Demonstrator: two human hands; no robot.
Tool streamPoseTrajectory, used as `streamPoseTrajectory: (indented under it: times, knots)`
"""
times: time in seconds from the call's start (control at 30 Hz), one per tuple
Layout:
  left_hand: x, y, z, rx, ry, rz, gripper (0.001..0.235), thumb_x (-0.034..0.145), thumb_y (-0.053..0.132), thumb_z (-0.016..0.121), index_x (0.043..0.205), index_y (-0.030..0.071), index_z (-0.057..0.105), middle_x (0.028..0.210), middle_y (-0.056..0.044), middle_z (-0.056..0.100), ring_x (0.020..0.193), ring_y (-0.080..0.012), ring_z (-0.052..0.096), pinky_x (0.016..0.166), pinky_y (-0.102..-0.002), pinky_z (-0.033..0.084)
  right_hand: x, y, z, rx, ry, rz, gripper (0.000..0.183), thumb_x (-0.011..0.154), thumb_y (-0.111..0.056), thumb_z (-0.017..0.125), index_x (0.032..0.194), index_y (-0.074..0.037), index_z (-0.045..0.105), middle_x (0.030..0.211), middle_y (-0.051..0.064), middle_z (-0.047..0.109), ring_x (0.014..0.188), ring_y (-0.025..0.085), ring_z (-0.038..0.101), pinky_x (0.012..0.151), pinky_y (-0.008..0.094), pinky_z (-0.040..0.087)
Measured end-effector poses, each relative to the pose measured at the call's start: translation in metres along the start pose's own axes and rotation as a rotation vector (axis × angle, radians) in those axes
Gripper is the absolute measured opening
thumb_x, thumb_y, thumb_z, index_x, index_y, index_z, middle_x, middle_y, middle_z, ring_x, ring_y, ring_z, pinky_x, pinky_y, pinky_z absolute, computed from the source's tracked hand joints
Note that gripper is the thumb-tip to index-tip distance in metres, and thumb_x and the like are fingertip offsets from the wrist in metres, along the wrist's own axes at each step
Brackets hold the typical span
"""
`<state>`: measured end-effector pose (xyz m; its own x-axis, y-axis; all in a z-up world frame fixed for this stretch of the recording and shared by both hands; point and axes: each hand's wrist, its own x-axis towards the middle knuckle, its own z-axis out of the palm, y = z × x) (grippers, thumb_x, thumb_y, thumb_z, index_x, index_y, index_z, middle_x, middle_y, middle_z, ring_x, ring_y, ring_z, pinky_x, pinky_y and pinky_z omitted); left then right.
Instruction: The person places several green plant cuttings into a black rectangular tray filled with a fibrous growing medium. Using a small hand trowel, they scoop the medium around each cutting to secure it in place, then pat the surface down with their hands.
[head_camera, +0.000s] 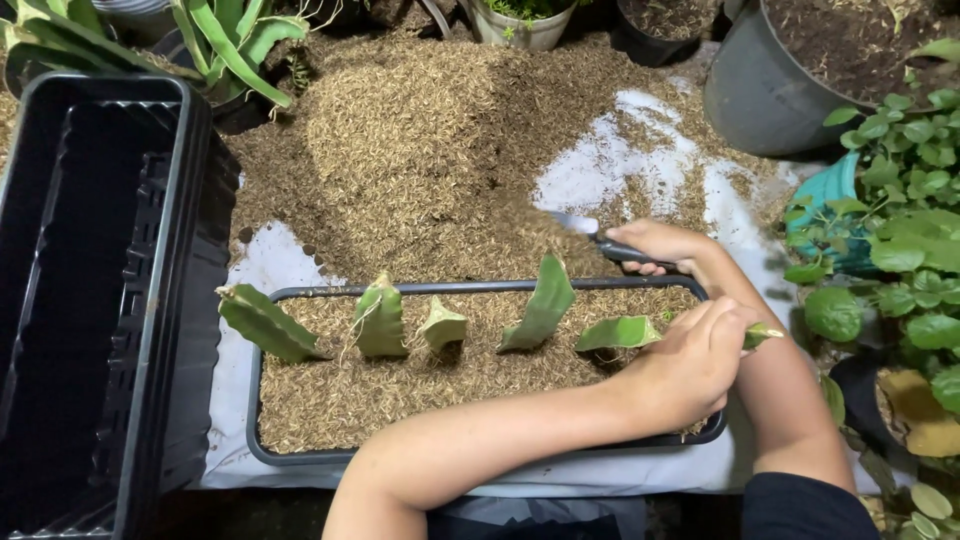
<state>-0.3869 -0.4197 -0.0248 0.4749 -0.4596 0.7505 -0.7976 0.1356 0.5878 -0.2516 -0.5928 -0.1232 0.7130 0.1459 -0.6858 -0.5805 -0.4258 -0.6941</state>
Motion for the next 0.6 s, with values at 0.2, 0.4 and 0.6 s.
streamPoseTrajectory:
  times: [0.2,0.4,0.6]
  knots:
    - [-0.001,0.002,-0.003,-0.031,0.005,-0.022,0.028,0.091,-0.003,0.046,0.118,-0.010,0.045,0.095,-0.016,0.046,0.088,-0.0427,0.057,0.077,-0.049,0.049,-0.066,-0.008,-0.035,0.021,0.056,-0.061,0.040,0.109,-0.026,0.041,0.095,0.006,0.059,0.053,0.011,0.051,0.032,0.011,0.044,0.024,0.022,0.035]
    - [-0.001,0.002,-0.003,-0.155,-0.119,-0.157,0.058,0.065,-0.019,0.048,0.123,-0.009,0.043,0.110,-0.026,0.050,0.104,-0.0457,0.052,0.097,-0.052,0.045,-0.148,-0.028,-0.049,0.017,0.063,0.016,0.036,0.109,-0.025,0.050,0.085,0.001,0.056,0.053,0.011,0.052,0.033,0.012,0.039,0.026,0.023,0.025]
    - [-0.001,0.000,-0.001,-0.163,-0.137,-0.192,0.054,0.076,-0.020,0.043,0.130,-0.013,0.043,0.117,-0.029,0.053,0.109,-0.0468,0.054,0.101,-0.054,0.046,-0.210,-0.031,-0.024,-0.453,0.225,0.053,0.036,0.107,-0.017,0.050,0.091,-0.006,0.080,0.071,0.007,0.069,0.049,0.017,0.052,0.050,0.030,0.043]
